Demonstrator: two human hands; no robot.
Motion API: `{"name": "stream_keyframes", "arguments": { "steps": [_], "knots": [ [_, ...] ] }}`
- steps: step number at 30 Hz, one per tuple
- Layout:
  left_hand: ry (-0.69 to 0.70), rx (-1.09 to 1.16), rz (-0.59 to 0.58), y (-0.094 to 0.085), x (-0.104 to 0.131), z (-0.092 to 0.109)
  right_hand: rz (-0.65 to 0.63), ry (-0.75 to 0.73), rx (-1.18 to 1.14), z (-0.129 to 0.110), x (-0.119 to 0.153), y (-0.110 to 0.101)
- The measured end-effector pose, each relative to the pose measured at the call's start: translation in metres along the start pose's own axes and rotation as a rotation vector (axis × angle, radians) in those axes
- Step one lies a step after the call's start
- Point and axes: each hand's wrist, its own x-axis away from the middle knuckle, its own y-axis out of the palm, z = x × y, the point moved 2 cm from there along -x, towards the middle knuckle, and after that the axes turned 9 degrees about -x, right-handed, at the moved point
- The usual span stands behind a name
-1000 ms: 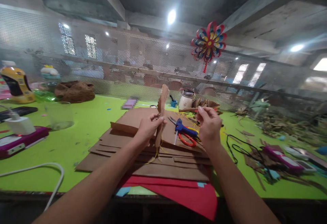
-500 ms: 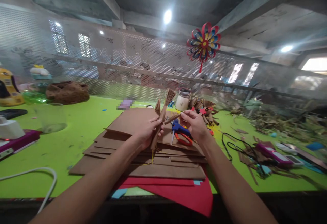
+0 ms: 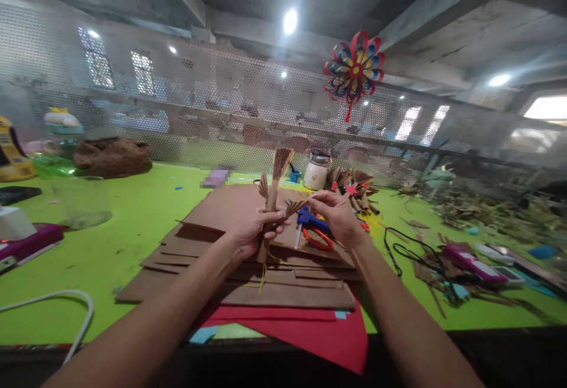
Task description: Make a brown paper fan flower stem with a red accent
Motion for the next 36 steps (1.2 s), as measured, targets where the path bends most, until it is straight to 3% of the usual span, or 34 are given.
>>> {"name": "stream_keyframes", "arguments": {
  "steps": [6, 13, 19, 28, 33, 36],
  "knots": [
    [0.034, -0.016, 0.1, -0.01, -0.007, -0.006, 0.059, 0.134, -0.072, 0.016, -0.001, 0.0],
    [0.026, -0.048, 0.225, -0.013, -0.009, -0.008, -0.023, 0.233, 0.002, 0.029, 0.008, 0.023],
    [0.028, -0.06, 0.205, -0.012, -0.009, -0.014, 0.007, 0.144, 0.148, 0.037, 0.012, 0.038],
    [-0.019, -0.073, 0.223, -0.011, -0.008, -0.016, 0.063, -0.014, 0.427, 0.04, 0.012, 0.036],
    [-0.008, -0.073, 0.225, -0.012, -0.009, -0.018, 0.077, 0.018, 0.335, 0.036, 0.013, 0.038],
    [-0.004, -0.075, 0.138, -0.009, -0.008, -0.016, 0.061, 0.07, 0.214, 0.035, 0.012, 0.038]
  ]
}}
